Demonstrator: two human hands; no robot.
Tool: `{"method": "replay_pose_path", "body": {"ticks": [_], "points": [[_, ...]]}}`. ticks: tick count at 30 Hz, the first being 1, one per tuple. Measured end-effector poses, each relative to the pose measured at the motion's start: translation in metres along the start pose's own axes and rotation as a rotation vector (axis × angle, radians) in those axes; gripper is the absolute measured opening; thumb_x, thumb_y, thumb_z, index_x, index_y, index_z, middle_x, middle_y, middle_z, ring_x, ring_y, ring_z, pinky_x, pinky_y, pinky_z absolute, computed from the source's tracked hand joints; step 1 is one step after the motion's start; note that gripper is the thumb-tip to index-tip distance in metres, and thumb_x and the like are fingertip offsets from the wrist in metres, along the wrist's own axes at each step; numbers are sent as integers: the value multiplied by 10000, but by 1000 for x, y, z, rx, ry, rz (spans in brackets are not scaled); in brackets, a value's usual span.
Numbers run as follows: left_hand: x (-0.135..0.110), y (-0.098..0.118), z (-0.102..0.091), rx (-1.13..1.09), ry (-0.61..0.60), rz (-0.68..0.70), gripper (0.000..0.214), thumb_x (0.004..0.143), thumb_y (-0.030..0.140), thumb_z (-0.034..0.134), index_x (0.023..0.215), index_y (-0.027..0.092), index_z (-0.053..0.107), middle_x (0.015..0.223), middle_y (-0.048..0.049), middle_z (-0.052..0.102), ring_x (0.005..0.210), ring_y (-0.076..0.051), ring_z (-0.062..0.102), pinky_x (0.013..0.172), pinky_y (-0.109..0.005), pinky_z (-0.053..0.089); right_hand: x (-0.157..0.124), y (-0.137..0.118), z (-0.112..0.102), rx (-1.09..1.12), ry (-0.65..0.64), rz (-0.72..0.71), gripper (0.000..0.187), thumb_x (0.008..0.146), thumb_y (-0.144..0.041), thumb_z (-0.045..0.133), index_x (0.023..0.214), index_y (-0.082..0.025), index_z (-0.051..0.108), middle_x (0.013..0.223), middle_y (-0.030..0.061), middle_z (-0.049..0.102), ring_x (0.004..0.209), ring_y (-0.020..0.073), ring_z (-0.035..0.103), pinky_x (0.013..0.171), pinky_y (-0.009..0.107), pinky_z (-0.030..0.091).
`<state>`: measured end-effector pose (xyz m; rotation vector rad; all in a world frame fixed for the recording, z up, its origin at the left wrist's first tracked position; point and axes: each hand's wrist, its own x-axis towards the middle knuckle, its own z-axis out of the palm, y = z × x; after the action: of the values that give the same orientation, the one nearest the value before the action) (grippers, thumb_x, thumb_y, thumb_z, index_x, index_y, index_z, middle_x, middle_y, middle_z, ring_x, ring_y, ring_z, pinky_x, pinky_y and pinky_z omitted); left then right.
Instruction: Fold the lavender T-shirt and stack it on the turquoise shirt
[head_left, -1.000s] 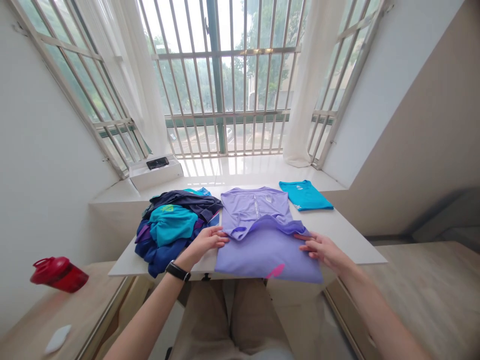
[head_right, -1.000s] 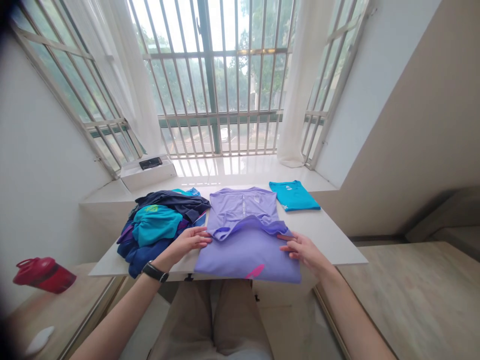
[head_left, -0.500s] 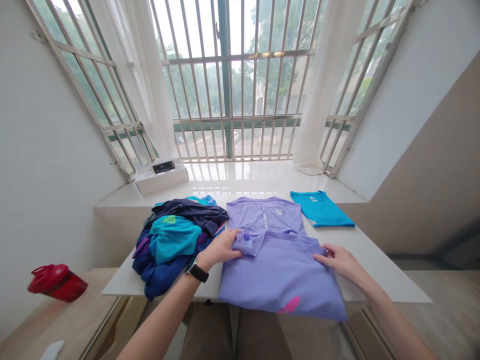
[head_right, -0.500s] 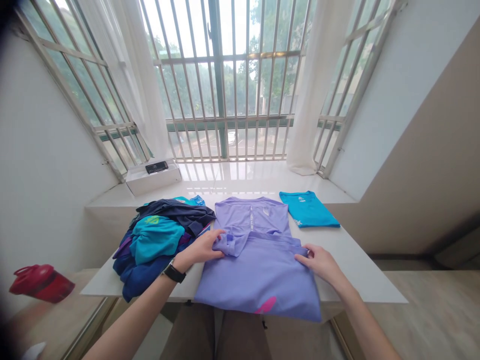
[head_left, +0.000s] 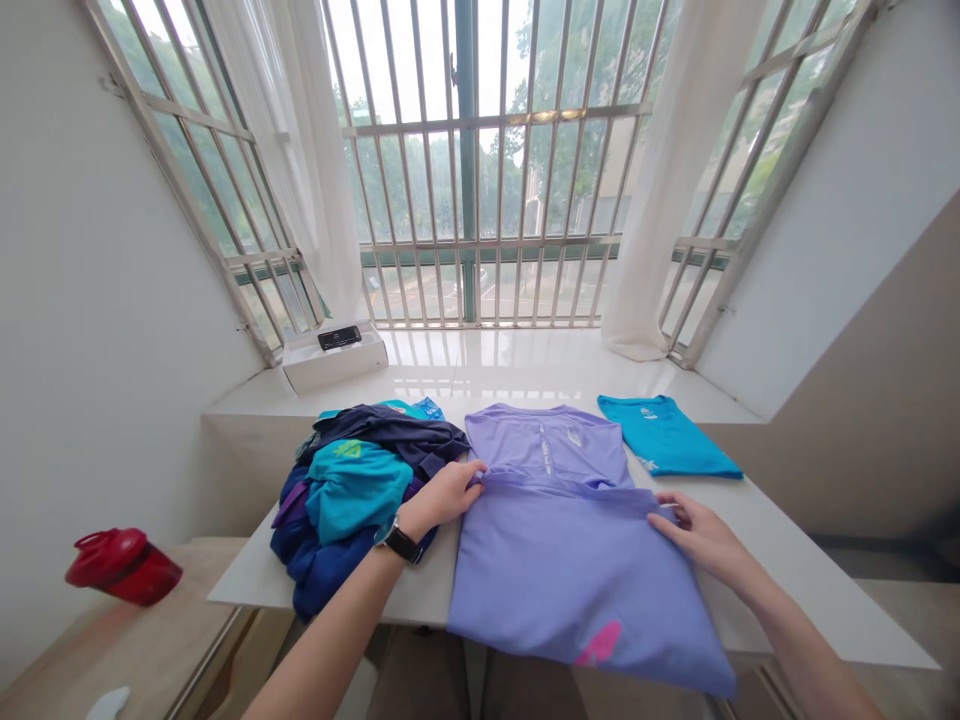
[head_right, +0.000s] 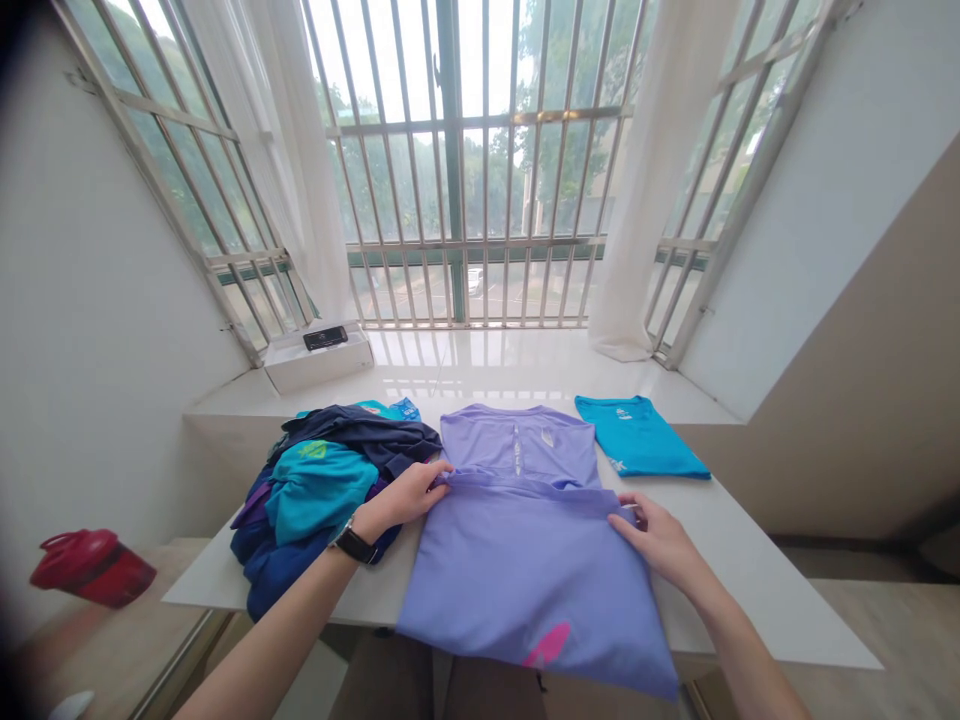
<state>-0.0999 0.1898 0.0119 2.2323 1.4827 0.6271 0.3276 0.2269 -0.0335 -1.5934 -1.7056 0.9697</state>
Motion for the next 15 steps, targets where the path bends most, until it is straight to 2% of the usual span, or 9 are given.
{"method": "replay_pose_path", "body": {"ticks": [3, 8, 12, 15], "points": [[-1, -5, 3, 15, 24, -7, 442, 880, 146, 568, 1321, 164, 538, 1112, -105, 687, 958, -225, 662, 900, -322, 500, 9, 10, 1, -56, 27, -2, 597, 612, -598, 699, 1035, -181, 651, 792, 66, 735, 768, 272, 699, 717, 361, 553], [-2, -7, 5, -44, 7, 7, 430, 873, 196, 597, 1301, 202, 548, 1186, -99, 669, 1044, -240, 648, 974, -354, 490, 9, 11, -1, -10, -16, -37, 667, 614, -594, 736, 1140, -193, 648, 1056, 132, 742, 1048, 322, 680, 867, 382, 548], [-2, -7, 4, -86, -44, 45, 482, 835, 138, 586, 1310, 218, 554, 1288, -93, 644, 1147, -247, 613, 1041, -372, 456, 7, 12, 2, -18, 12, -16, 749, 645, -599, 726, 1251, -181, 584, 1038, 139, 727, 1005, 304, 691, 873, 400, 544], [-1, -10, 4, -128, -30, 26, 526, 837, 97, 522, 1349, 221, 535, 1232, -86, 666, 1108, -224, 629, 994, -352, 487, 9, 14, 4, -73, 64, -1, 759, 645, -607, 703, 1260, -182, 570, 1011, 125, 717, 944, 285, 695, 824, 388, 553]]}}
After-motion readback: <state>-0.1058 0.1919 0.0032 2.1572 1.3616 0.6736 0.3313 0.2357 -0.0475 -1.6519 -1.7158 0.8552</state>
